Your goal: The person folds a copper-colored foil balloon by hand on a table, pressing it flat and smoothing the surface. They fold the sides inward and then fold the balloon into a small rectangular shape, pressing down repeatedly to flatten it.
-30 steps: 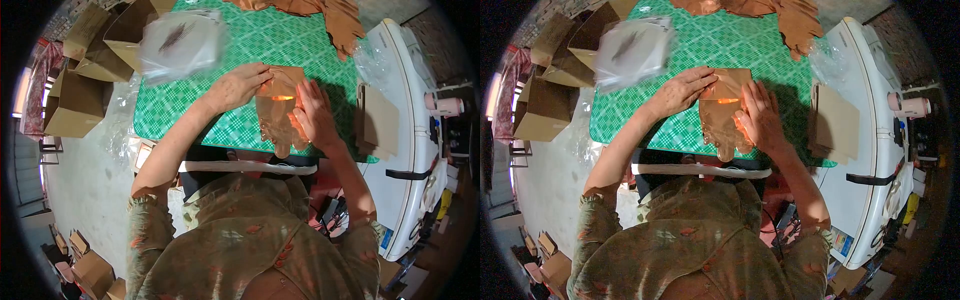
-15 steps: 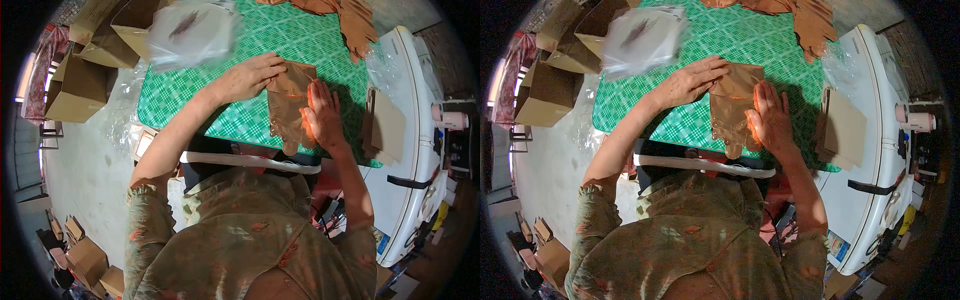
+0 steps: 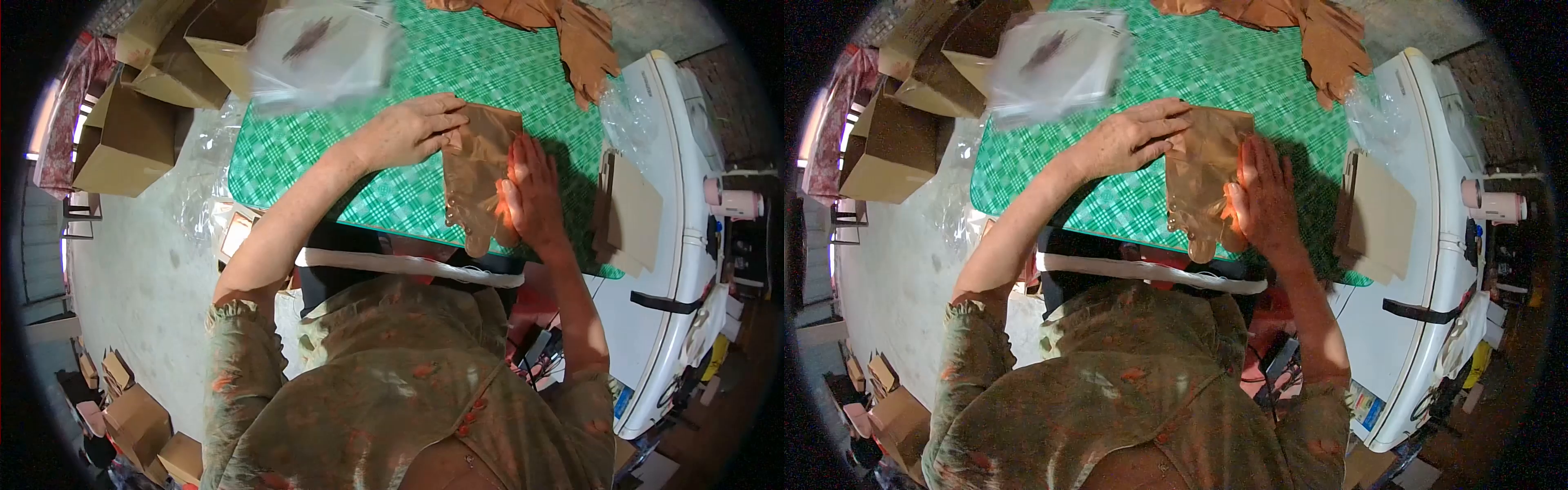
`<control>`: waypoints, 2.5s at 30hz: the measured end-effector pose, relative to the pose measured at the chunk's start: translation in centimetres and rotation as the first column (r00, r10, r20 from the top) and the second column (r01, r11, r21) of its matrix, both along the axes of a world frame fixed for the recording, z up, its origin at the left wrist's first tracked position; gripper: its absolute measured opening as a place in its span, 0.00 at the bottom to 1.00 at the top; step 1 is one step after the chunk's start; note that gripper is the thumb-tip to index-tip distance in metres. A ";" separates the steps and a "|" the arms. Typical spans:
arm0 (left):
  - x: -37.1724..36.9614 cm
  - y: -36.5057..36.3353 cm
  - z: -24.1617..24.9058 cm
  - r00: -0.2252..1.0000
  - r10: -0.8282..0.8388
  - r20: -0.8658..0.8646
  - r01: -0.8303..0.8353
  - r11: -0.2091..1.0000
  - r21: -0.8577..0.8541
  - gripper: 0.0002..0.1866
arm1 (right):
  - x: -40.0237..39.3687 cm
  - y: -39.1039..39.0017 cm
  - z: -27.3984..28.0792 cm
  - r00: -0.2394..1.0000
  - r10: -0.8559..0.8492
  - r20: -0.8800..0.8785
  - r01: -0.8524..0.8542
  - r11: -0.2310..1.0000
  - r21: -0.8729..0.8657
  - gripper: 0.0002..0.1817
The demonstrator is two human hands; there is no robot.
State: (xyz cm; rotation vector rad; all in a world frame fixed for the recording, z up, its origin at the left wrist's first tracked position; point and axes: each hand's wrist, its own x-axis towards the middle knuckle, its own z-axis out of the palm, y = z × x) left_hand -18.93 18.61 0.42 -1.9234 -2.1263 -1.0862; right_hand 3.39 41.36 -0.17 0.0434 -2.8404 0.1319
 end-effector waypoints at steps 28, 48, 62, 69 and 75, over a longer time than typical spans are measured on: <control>-6.2 5.9 4.4 0.858 0.325 0.397 -0.055 0.828 -0.558 0.23 | 0.4 -0.7 0.4 0.998 -0.059 -0.011 0.057 0.991 -0.123 0.37; -5.2 5.2 2.8 0.759 0.407 0.507 -0.057 0.819 -0.571 0.19 | 0.3 -0.5 0.1 0.996 -0.085 0.023 0.087 0.990 -0.114 0.37; -3.8 4.2 2.7 0.675 0.404 0.617 -0.074 0.869 -0.489 0.17 | 0.4 0.5 0.6 1.000 -0.015 0.006 0.016 0.980 -0.200 0.34; -3.4 4.0 2.8 0.658 0.413 0.629 -0.069 0.865 -0.496 0.17 | -4.0 3.8 2.9 0.955 0.151 -0.254 -0.205 0.957 -0.203 0.15; -3.2 3.7 2.8 0.662 0.389 0.641 -0.064 0.882 -0.468 0.17 | -12.5 2.4 4.0 0.966 0.260 -0.010 -0.258 0.952 -0.166 0.13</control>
